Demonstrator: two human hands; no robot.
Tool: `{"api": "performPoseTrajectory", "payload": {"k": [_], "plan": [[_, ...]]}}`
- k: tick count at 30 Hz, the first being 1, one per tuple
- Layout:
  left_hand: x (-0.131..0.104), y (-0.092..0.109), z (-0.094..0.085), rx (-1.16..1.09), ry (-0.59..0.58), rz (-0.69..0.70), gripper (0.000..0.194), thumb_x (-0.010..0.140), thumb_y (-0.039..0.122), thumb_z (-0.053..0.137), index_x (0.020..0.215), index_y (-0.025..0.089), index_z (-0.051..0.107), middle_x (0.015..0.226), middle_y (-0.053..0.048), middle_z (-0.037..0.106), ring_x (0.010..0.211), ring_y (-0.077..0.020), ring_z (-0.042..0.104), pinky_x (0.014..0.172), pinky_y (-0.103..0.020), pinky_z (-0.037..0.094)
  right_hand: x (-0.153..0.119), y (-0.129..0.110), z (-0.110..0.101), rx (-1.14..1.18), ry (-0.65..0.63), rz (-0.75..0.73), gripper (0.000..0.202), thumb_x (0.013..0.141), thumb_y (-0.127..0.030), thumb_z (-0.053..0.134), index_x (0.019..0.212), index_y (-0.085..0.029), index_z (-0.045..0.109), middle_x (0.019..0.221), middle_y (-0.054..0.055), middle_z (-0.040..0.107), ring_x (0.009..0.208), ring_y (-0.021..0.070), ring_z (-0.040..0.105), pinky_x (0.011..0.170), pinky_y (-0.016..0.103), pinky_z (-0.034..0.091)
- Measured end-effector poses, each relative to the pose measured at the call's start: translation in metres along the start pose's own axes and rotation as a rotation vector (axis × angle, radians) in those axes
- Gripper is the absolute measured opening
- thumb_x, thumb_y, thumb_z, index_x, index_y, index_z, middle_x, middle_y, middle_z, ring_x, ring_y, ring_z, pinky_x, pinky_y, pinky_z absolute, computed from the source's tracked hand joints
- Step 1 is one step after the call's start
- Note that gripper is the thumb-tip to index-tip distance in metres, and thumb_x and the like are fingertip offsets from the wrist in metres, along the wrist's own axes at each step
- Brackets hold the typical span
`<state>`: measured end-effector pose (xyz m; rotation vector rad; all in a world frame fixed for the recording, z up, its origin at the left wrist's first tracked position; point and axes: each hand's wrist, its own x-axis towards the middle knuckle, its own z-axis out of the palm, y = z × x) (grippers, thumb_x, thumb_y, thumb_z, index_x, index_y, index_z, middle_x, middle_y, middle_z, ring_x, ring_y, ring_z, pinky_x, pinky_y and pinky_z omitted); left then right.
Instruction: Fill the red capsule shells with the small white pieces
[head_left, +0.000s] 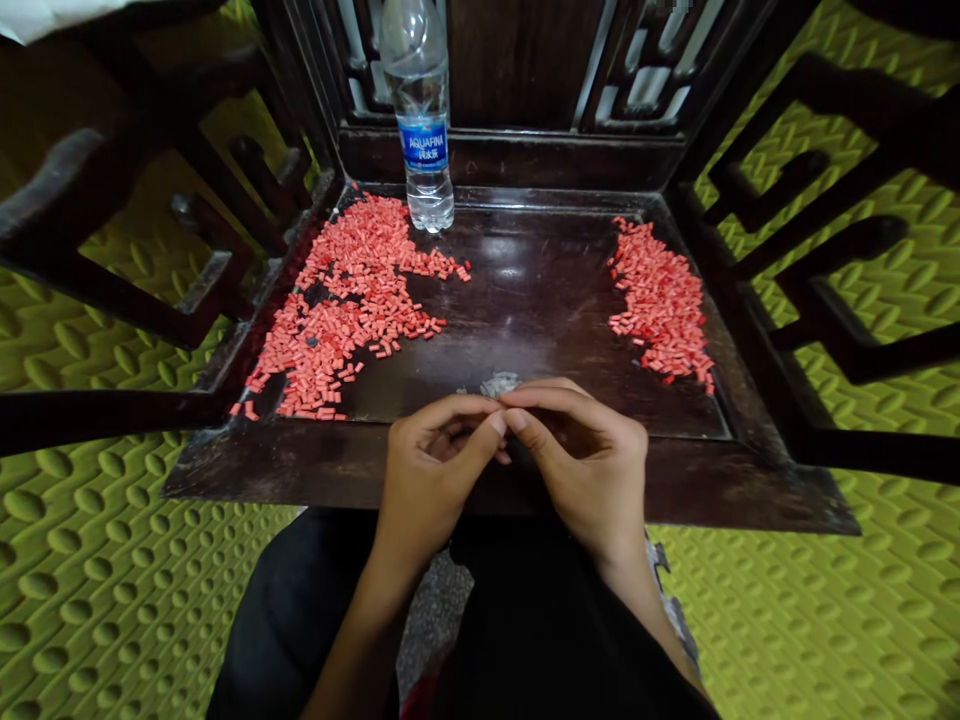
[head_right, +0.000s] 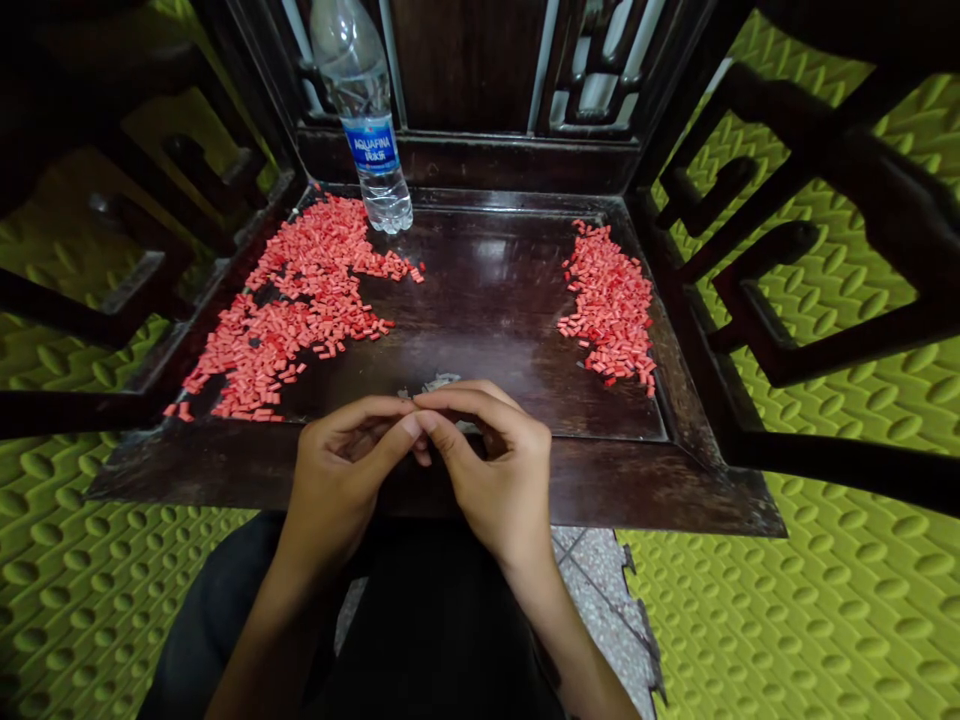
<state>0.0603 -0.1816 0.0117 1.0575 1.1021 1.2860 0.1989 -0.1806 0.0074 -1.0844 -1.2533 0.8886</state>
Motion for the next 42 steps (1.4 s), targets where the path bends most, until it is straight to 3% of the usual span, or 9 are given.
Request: {"api": "performPoseTrajectory", "payload": {"k": [7,11,14,20,28,32,42], "plan": [[0.003,0.000,-0.002,0.108,-0.036,0.076,0.010,0.092,0.029,0.085,0.089,0.021,0.089,0.076,-0.002,0.075,0.068,-0.0136,0.068,0.067,-0.024,0.059,-0.001,-0.001,-0.002,-0.042,-0.014,-0.031,0.015,0.094,-0.011,0.076,0.093,-0.024,0.082,0.095,0.004,0.077,0.092,0.0189,0.074,0.079,0.032,0.063],[0.003,0.001,-0.001,0.093,-0.015,0.046,0.009,0.088,0.030,0.089,0.088,0.021,0.088,0.075,-0.001,0.076,0.068,-0.0126,0.069,0.067,-0.022,0.059,-0.001,-0.002,-0.002,-0.093,-0.019,-0.045,0.014,0.095,-0.011,0.075,0.092,-0.023,0.080,0.099,0.004,0.075,0.095,0.0181,0.072,0.080,0.031,0.061],[0.002,0.001,0.000,0.015,-0.007,-0.046,0.012,0.083,0.030,0.093,0.087,0.020,0.087,0.078,-0.002,0.080,0.069,-0.0145,0.074,0.070,-0.025,0.064,-0.001,-0.001,0.000,-0.074,0.065,-0.025,0.010,0.095,-0.014,0.075,0.089,-0.023,0.076,0.097,0.004,0.075,0.094,0.0190,0.073,0.080,0.031,0.062],[0.001,-0.002,-0.002,-0.202,-0.001,-0.171,0.020,0.085,0.034,0.092,0.095,0.019,0.083,0.094,-0.008,0.087,0.083,-0.0206,0.083,0.081,-0.032,0.070,-0.003,0.002,0.003,-0.038,0.236,0.045,0.004,0.093,-0.019,0.076,0.092,-0.023,0.076,0.083,0.001,0.078,0.072,0.0158,0.074,0.066,0.028,0.064],[0.004,-0.005,-0.006,-0.272,0.086,-0.109,0.018,0.078,0.032,0.097,0.087,0.021,0.086,0.079,0.000,0.081,0.069,-0.0090,0.073,0.075,-0.019,0.061,-0.003,0.000,0.001,0.015,0.071,-0.059,0.016,0.096,-0.011,0.072,0.098,-0.023,0.082,0.096,0.004,0.076,0.088,0.0173,0.075,0.074,0.030,0.064],[0.004,-0.005,-0.005,-0.289,0.031,-0.123,0.014,0.080,0.023,0.095,0.090,0.022,0.085,0.084,0.000,0.083,0.075,-0.0092,0.075,0.079,-0.018,0.062,-0.003,-0.002,0.002,0.019,0.057,-0.101,0.020,0.095,-0.007,0.072,0.100,-0.024,0.081,0.096,0.003,0.078,0.091,0.0174,0.075,0.078,0.031,0.065],[0.002,-0.013,-0.006,-0.191,0.007,0.003,0.016,0.086,0.020,0.091,0.100,0.024,0.084,0.101,-0.002,0.086,0.098,-0.0149,0.082,0.096,-0.024,0.065,-0.006,-0.002,0.002,0.061,0.054,-0.074,0.024,0.095,-0.004,0.070,0.106,-0.024,0.079,0.095,0.001,0.074,0.086,0.0132,0.073,0.079,0.026,0.065]]}}
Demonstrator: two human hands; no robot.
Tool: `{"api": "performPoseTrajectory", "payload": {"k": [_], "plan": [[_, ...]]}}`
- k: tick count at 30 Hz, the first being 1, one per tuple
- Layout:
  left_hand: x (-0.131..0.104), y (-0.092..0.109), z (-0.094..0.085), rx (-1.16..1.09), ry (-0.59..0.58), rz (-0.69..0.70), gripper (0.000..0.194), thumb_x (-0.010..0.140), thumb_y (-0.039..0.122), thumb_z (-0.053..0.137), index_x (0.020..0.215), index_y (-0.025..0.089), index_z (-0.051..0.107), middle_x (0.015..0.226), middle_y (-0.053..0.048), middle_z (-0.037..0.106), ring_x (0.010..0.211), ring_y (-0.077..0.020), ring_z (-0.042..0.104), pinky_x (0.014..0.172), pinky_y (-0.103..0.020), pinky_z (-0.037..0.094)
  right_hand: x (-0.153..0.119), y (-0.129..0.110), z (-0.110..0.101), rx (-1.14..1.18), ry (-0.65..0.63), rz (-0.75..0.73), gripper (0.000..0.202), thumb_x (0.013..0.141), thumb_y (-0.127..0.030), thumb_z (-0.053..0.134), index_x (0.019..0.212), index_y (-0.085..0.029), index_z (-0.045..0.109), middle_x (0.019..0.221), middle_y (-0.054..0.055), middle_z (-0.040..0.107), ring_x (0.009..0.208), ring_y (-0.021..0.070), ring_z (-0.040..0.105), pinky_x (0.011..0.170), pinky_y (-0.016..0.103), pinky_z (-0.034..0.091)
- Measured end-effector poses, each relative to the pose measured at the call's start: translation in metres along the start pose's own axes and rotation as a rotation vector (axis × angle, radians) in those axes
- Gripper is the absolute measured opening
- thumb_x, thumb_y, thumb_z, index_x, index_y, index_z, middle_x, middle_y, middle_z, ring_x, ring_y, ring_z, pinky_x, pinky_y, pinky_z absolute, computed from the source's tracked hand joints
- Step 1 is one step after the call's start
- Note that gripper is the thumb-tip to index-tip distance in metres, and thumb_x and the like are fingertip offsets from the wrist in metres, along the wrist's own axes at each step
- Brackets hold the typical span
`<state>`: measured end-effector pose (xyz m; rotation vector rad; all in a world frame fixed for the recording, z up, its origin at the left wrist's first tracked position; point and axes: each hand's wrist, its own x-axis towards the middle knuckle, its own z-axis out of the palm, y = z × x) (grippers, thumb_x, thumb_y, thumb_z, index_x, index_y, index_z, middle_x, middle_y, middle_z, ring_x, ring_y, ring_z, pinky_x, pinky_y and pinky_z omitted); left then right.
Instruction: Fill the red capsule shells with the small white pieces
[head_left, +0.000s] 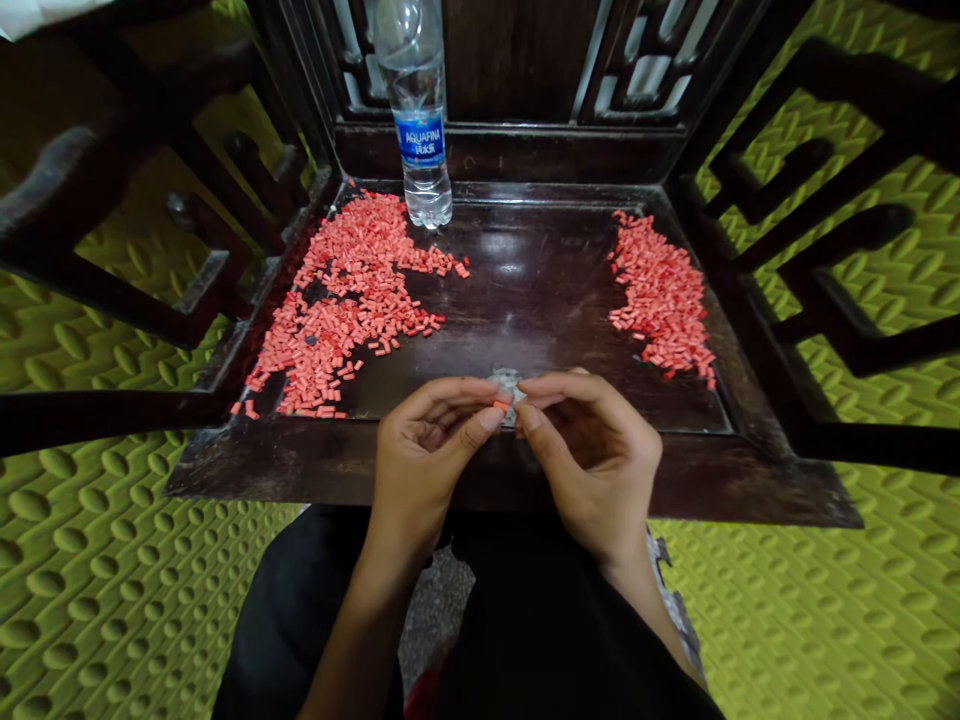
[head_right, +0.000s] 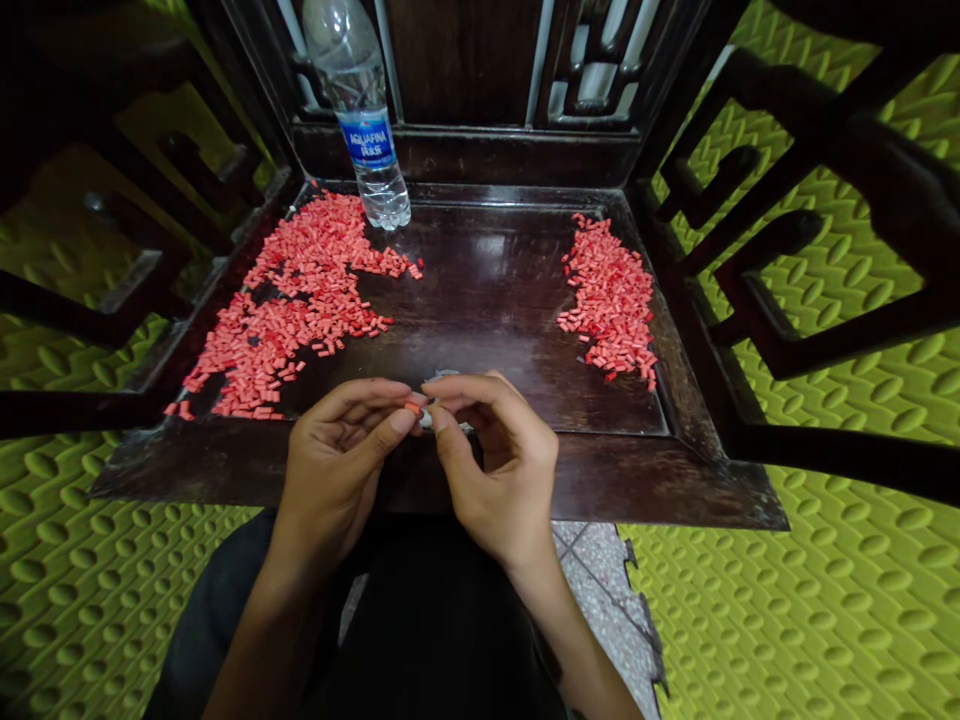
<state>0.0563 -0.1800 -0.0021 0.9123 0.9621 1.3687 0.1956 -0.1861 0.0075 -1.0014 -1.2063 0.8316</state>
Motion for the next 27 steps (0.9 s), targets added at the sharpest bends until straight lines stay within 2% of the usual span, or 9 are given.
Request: {"api": "performPoseTrajectory", "payload": {"k": [11,17,27], "plan": [[-0.0004,-0.0035,-0.0002,-0.007,-0.007,0.064,0.019,0.090,0.014,0.087,0.103,0.028,0.084,0.101,0.003,0.086,0.098,-0.0091,0.081,0.091,-0.014,0.063,-0.0002,0.0015,0.0002,0.070,0.005,0.022,0.024,0.094,-0.004,0.072,0.105,-0.024,0.079,0.093,0.000,0.075,0.083,0.0121,0.073,0.078,0.025,0.065],[-0.0009,-0.0029,0.0001,0.024,-0.007,0.065,0.018,0.089,0.014,0.087,0.102,0.026,0.084,0.100,0.001,0.086,0.097,-0.0106,0.082,0.092,-0.017,0.064,0.0007,0.0014,0.0005,0.082,0.006,0.027,0.025,0.094,-0.002,0.072,0.105,-0.023,0.080,0.093,-0.001,0.074,0.083,0.0095,0.073,0.079,0.021,0.063],[-0.0007,-0.0027,-0.0004,-0.014,0.002,0.040,0.014,0.090,0.019,0.087,0.101,0.026,0.085,0.100,0.001,0.086,0.095,-0.0106,0.081,0.089,-0.017,0.063,0.0017,-0.0002,0.0008,0.075,-0.020,0.027,0.023,0.094,-0.003,0.072,0.103,-0.024,0.079,0.091,-0.001,0.075,0.080,0.0113,0.073,0.076,0.025,0.066]]}}
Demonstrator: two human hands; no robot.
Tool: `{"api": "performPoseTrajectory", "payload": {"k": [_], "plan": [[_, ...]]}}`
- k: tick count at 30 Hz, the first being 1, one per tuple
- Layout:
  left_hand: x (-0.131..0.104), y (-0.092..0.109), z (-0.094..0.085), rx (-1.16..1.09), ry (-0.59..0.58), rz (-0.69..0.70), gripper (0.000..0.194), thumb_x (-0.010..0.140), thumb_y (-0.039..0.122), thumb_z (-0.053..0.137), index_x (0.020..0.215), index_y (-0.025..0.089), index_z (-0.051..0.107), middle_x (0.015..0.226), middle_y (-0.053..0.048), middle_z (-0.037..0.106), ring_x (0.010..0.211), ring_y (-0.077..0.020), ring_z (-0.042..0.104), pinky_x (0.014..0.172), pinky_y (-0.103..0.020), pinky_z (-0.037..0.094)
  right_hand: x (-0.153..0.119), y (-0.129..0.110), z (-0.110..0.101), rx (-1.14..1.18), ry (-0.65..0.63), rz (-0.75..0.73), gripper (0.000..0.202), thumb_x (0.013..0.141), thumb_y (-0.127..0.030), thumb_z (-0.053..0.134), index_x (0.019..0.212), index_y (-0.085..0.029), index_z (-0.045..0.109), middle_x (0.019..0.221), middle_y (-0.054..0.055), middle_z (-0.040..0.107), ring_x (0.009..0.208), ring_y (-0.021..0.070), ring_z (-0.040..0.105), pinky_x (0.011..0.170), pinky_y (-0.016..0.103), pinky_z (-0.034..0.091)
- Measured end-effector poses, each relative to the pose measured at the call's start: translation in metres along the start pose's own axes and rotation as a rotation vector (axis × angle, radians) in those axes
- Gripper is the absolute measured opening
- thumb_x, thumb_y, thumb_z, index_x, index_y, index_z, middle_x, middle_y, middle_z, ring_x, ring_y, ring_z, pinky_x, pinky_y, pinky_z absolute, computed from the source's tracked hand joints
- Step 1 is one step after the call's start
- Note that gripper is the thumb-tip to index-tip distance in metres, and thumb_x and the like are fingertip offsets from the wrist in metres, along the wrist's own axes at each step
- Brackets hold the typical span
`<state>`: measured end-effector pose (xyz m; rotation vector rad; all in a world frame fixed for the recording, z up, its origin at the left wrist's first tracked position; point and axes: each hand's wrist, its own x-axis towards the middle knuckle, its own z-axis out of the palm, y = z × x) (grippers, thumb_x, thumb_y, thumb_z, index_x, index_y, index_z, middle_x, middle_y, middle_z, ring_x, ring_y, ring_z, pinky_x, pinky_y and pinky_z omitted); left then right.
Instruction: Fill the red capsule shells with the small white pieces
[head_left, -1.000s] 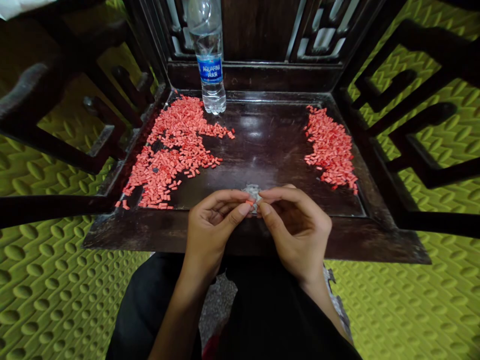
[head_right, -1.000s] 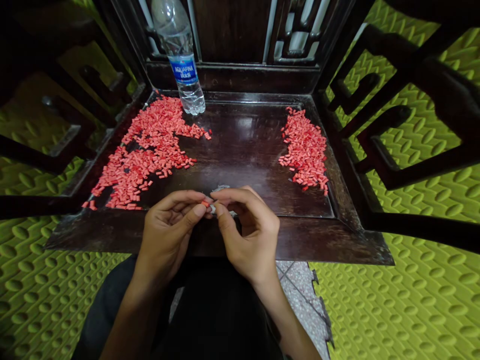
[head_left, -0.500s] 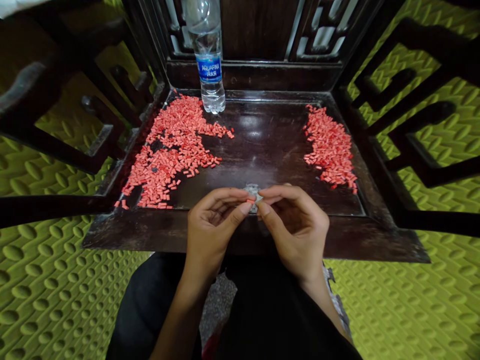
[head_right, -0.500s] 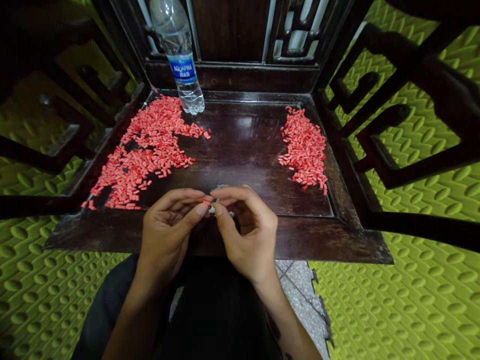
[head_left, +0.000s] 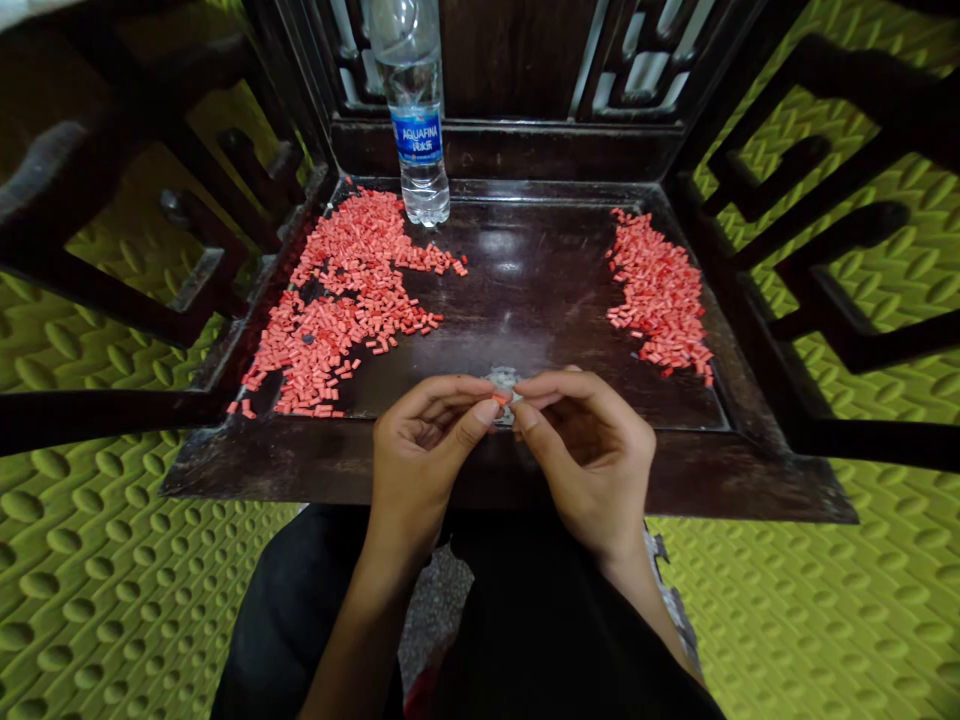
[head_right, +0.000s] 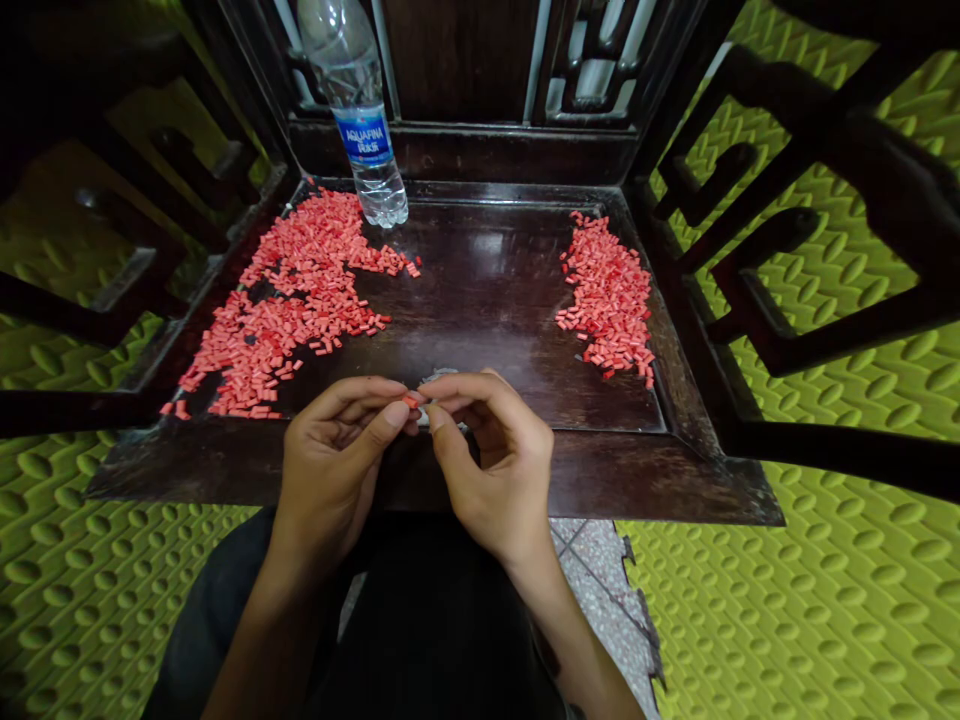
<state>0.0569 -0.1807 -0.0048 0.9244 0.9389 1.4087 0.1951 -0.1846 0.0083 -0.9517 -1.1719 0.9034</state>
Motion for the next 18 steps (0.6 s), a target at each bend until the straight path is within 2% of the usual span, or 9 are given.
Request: {"api": "performPoseTrajectory", "payload": {"k": [18], "plan": [[-0.0010,0.0006,0.0008,0.031,-0.008,0.017,0.017,0.089,0.015,0.088,0.102,0.026,0.084,0.100,0.001,0.086,0.097,-0.0114,0.082,0.093,-0.018,0.064,-0.0006,0.0009,0.0000,-0.026,0.008,-0.005,0.023,0.095,-0.004,0.070,0.103,-0.024,0.078,0.092,-0.001,0.074,0.081,0.0116,0.072,0.076,0.025,0.063]]}}
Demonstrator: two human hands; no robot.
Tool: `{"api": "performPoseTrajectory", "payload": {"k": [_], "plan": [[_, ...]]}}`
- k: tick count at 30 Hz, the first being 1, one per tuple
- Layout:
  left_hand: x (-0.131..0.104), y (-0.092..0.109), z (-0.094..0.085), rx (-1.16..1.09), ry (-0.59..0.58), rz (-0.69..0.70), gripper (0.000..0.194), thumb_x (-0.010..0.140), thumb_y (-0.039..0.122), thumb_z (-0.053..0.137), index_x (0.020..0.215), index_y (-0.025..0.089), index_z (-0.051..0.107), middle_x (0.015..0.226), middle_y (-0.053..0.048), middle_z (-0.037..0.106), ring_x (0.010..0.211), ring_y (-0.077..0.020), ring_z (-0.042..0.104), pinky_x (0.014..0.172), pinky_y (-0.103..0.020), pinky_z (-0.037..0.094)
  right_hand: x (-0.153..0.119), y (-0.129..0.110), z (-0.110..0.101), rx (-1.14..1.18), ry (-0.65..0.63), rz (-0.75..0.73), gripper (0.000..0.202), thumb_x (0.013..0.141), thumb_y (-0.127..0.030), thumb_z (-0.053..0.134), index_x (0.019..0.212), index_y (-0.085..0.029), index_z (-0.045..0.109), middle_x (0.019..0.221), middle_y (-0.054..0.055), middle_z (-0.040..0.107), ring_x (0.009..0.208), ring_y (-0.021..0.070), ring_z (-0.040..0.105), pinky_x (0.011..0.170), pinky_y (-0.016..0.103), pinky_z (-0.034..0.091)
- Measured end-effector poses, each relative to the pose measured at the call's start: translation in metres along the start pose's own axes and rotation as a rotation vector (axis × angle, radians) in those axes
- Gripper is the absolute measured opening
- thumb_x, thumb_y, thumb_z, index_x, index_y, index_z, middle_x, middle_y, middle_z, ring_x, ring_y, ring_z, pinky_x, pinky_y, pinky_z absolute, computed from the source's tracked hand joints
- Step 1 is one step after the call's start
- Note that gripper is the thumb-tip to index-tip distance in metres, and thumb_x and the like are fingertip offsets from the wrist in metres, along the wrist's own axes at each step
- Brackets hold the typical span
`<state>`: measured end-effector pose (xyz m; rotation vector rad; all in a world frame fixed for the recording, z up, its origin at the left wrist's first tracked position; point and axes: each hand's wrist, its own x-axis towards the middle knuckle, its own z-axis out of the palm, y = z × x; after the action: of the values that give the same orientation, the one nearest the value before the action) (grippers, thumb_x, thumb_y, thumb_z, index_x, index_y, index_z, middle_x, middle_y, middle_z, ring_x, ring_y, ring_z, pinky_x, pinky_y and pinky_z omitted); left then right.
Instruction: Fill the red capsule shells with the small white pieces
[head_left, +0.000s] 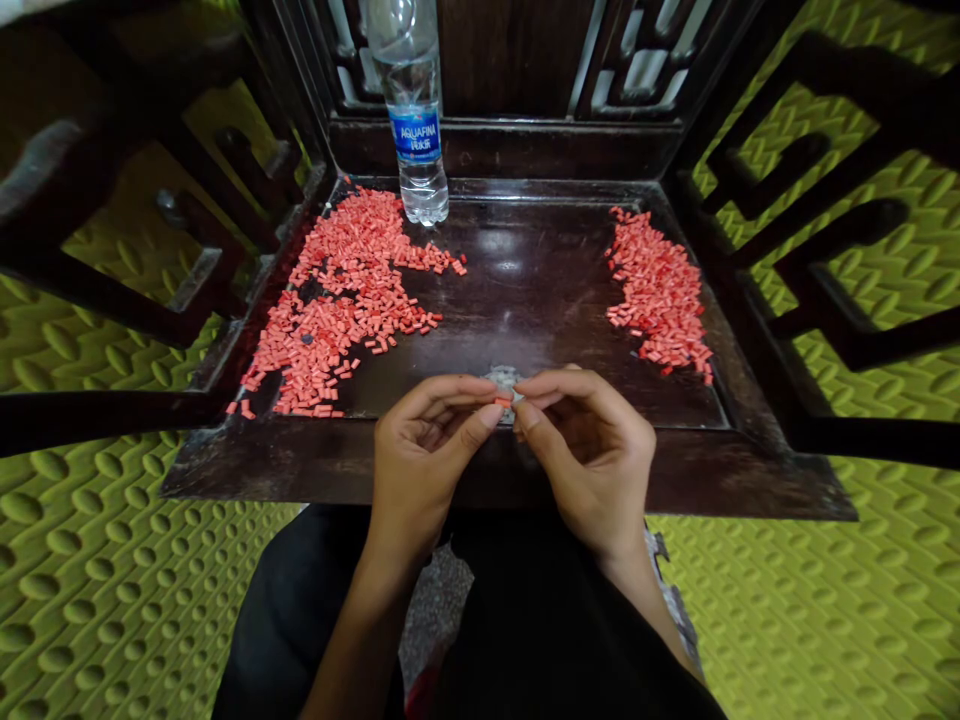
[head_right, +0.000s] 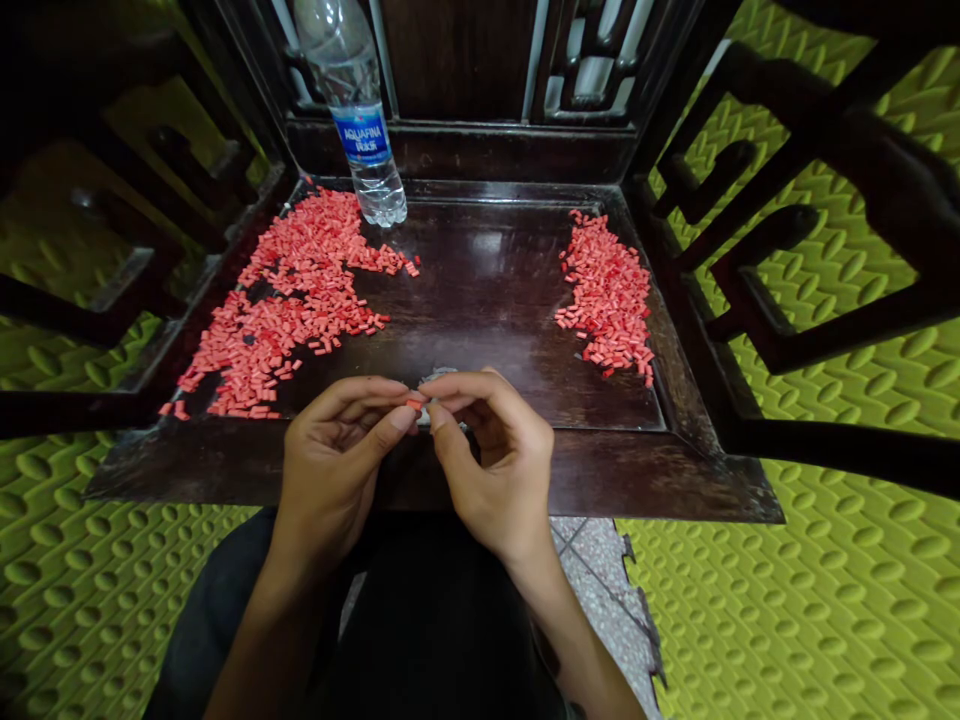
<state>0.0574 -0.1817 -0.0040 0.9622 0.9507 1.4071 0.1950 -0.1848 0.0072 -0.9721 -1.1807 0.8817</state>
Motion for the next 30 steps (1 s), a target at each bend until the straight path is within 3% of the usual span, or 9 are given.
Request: {"api": "performPoseTrajectory", "payload": {"k": [9,16,24,30], "plan": [[-0.0006,0.0005,0.0002,0.083,0.009,0.024,0.015,0.089,0.019,0.088,0.102,0.024,0.083,0.103,-0.002,0.086,0.099,-0.0156,0.082,0.094,-0.025,0.066,-0.0006,-0.0015,-0.0010,0.032,-0.020,0.058,0.019,0.096,-0.008,0.072,0.103,-0.025,0.079,0.093,0.000,0.077,0.081,0.0125,0.074,0.077,0.026,0.064],[-0.0009,0.0004,-0.0019,0.055,0.017,-0.021,0.014,0.088,0.025,0.089,0.101,0.023,0.085,0.101,-0.004,0.087,0.095,-0.0175,0.083,0.091,-0.027,0.067,0.0004,0.0038,-0.0036,0.213,-0.042,0.195,0.005,0.098,-0.021,0.077,0.103,-0.024,0.078,0.080,-0.001,0.077,0.070,0.0137,0.074,0.065,0.026,0.063],[-0.0011,0.0000,-0.0027,0.030,0.016,-0.008,0.014,0.087,0.023,0.091,0.100,0.028,0.087,0.099,-0.002,0.087,0.092,-0.0149,0.084,0.088,-0.022,0.067,0.0028,0.0074,-0.0063,0.340,-0.125,0.292,0.013,0.094,-0.029,0.085,0.099,-0.022,0.076,0.077,-0.002,0.078,0.065,0.0140,0.075,0.058,0.025,0.064],[-0.0023,-0.0007,-0.0017,0.129,0.052,0.016,0.012,0.087,0.028,0.091,0.099,0.027,0.088,0.100,-0.004,0.087,0.092,-0.0188,0.084,0.089,-0.029,0.069,0.0023,0.0078,-0.0075,0.343,-0.134,0.294,0.009,0.095,-0.027,0.084,0.097,-0.022,0.077,0.077,-0.001,0.079,0.066,0.0142,0.076,0.061,0.026,0.065]]}}
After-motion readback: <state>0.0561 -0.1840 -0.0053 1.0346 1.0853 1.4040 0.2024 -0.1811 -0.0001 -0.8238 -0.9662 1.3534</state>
